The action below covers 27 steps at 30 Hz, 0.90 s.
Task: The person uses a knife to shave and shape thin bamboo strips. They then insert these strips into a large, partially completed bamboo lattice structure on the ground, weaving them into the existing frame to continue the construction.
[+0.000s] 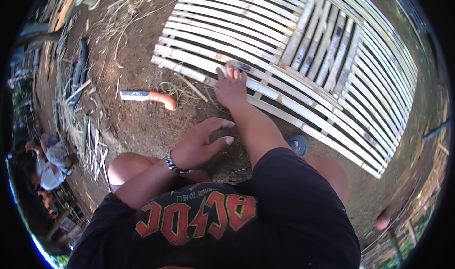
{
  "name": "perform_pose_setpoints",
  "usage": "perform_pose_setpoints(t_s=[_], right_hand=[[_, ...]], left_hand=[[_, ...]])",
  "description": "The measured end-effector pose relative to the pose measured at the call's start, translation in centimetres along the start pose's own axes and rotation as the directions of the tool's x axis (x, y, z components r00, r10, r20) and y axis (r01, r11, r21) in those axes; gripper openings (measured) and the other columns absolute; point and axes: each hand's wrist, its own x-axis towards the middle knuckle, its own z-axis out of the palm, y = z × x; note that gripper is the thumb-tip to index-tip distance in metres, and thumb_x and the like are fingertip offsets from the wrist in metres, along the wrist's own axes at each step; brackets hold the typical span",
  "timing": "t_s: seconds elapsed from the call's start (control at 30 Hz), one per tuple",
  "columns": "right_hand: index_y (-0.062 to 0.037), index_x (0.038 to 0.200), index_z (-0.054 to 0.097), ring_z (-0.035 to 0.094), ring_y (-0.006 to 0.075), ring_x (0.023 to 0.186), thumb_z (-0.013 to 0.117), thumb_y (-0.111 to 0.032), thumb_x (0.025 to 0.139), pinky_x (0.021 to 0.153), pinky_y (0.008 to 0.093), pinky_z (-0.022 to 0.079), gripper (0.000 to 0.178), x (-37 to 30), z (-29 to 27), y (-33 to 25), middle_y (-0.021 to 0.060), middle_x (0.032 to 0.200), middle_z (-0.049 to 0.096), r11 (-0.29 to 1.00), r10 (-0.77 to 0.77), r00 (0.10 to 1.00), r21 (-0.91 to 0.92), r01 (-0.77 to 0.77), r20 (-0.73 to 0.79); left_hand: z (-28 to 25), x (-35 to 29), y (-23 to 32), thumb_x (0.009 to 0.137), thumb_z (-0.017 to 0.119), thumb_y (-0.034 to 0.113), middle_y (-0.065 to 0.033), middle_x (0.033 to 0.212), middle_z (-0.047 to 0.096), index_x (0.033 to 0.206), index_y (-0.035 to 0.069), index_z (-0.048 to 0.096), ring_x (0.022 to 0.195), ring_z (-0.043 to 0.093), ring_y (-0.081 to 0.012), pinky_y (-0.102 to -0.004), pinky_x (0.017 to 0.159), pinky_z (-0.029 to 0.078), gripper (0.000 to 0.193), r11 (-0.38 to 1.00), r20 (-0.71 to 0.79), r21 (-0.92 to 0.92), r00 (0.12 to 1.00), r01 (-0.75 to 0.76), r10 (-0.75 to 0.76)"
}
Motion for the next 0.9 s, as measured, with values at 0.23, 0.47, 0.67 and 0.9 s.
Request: perform_pose_setpoints(t_s=[0.23, 0.47, 0.67, 0.9], right_hand=[[-0.019, 0.155, 0.038, 0.033, 0.0364, 0.146, 0.074, -0.042, 0.087, 0.119, 0.0547, 0.021, 0.081, -0.3, 1.6, -0.3, 0.0184, 0.157, 0.037, 0.994, -0.047, 0.998, -0.1, 0.043, -0.034], [-0.0199, 0.151, 0.042, 0.038, 0.035, 0.141, 0.075, -0.036, 0.086, 0.118, 0.0543, 0.024, 0.075, -0.4, 2.6, -1.2, 0.0152, 0.155, 0.038, 0.975, -0.199, 0.976, -0.114, 0.188, -0.088], [-0.0165, 0.135, 0.058, 0.051, 0.0293, 0.125, 0.076, -0.028, 0.083, 0.108, 0.0475, 0.038, 0.056, -0.8, 2.9, -2.8, 0.0079, 0.133, 0.055, 0.882, -0.471, 0.874, -0.068, 0.466, -0.118], [-0.0168, 0.136, 0.059, 0.058, 0.0257, 0.12, 0.073, -0.025, 0.086, 0.1, 0.0453, 0.043, 0.053, -2.7, 4.4, -4.4, 0.0067, 0.132, 0.058, 0.833, -0.514, 0.849, -0.164, 0.529, 0.125]], left_hand=[[0.0, -1.7, -0.3, 0.094, 0.069, 0.029, -0.0189, 0.123, 0.065, 0.125, 0.001, 0.062, 0.115, 0.063, -0.0367, -0.0443, 0.101, 0.049, 0.041, 0.995, -0.017, -0.034, 0.995, -0.094, 0.094], [-0.9, -4.2, 1.6, 0.09, 0.072, 0.025, -0.0189, 0.126, 0.064, 0.125, 0.0, 0.061, 0.118, 0.061, -0.0372, -0.0454, 0.103, 0.048, 0.044, 0.979, 0.014, -0.052, 0.98, -0.198, 0.199], [-2.8, -6.5, 2.8, 0.088, 0.074, 0.027, -0.0183, 0.131, 0.061, 0.125, 0.0, 0.061, 0.121, 0.059, -0.0348, -0.0446, 0.105, 0.046, 0.048, 0.951, -0.049, -0.029, 0.951, -0.308, 0.306], [-4.1, -7.8, 2.6, 0.085, 0.076, 0.029, -0.0174, 0.129, 0.061, 0.125, -0.001, 0.061, 0.121, 0.058, -0.0332, -0.044, 0.106, 0.044, 0.052, 0.945, -0.096, -0.037, 0.943, -0.325, 0.32]])
